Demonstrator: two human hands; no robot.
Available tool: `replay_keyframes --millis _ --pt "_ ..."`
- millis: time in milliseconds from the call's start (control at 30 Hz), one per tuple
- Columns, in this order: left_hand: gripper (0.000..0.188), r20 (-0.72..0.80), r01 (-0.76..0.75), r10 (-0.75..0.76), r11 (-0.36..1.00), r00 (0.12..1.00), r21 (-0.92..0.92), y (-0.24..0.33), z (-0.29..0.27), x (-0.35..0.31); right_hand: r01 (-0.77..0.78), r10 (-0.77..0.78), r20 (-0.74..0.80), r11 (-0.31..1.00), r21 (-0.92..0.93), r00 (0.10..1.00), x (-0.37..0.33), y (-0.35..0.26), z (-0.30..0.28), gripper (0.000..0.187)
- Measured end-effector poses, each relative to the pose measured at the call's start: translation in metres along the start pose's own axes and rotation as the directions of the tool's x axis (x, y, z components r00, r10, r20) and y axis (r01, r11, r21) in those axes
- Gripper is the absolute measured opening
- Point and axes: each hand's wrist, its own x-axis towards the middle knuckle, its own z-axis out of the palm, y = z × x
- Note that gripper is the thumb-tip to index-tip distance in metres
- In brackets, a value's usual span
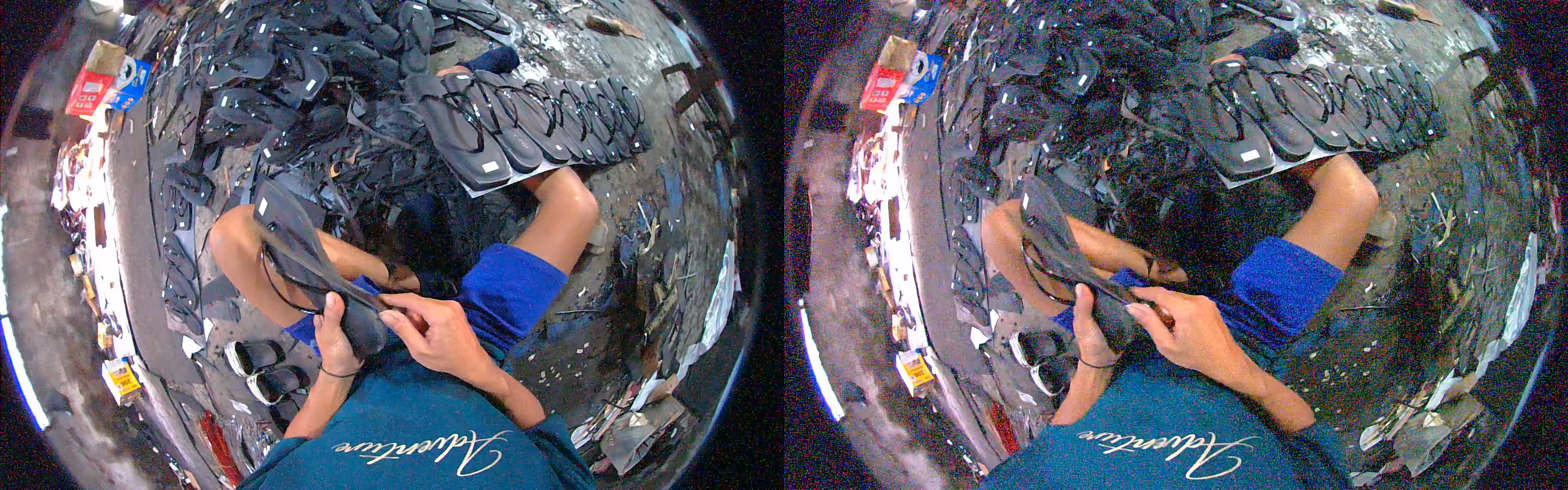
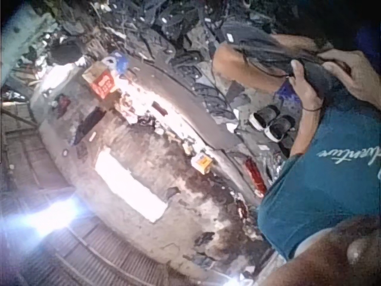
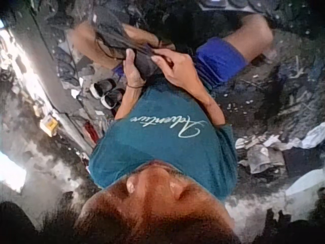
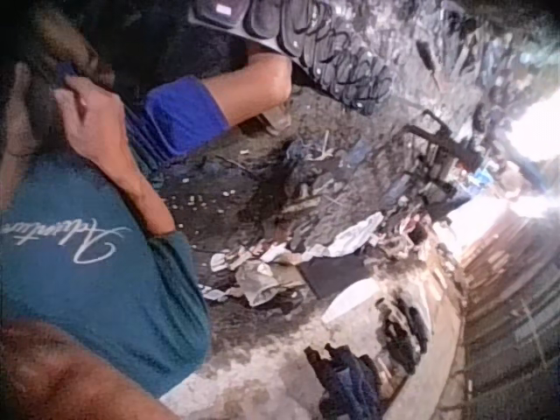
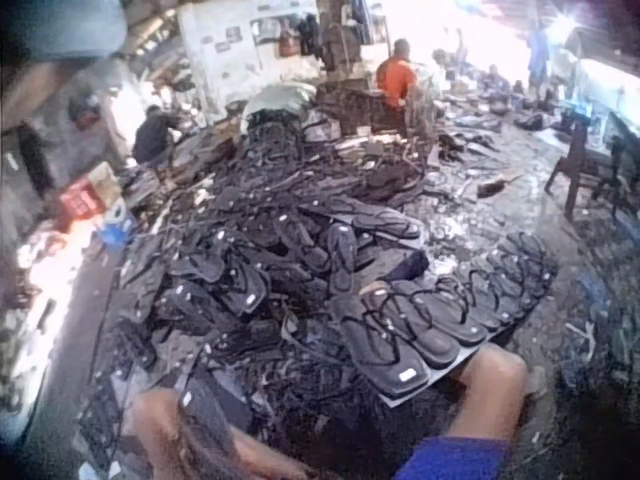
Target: The person sits on the floor and uses a curved knife to trim excess rubber from the edges of black flip-flops. They handle the flip-flops one at a time, scraping the sole and sides, then place the trimmed items into a growing stack.
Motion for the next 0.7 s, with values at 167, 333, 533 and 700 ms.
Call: replay_keyframes --millis 167,333,533,700 --pt "0.044 0.024 -0.489 0.491 0.860 0.871 0.143 0.075 0.071 0.057 0.026 0.116 -0.290 0.895 0.445 0.950 0.007 0.011 -0.022 0.028" --pt "0.035 0.456 -0.032 0.146 0.968 0.878 -0.248 0.043 0.125 0.147 0.087 0.230 -0.508 0.846 0.526 0.830 -0.013 0.031 -0.058 0.036" --pt "0.008 0.450 0.317 -0.248 0.945 0.858 -0.083 -0.049 0.213 0.145 0.036 0.329 -0.529 0.824 0.565 0.782 -0.022 0.041 -0.051 0.041" --pt "0.019 0.352 0.223 -0.224 0.974 0.909 0.043 0.032 0.168 0.130 -0.045 0.288 -0.483 0.890 0.453 0.827 -0.034 0.042 -0.050 0.041"
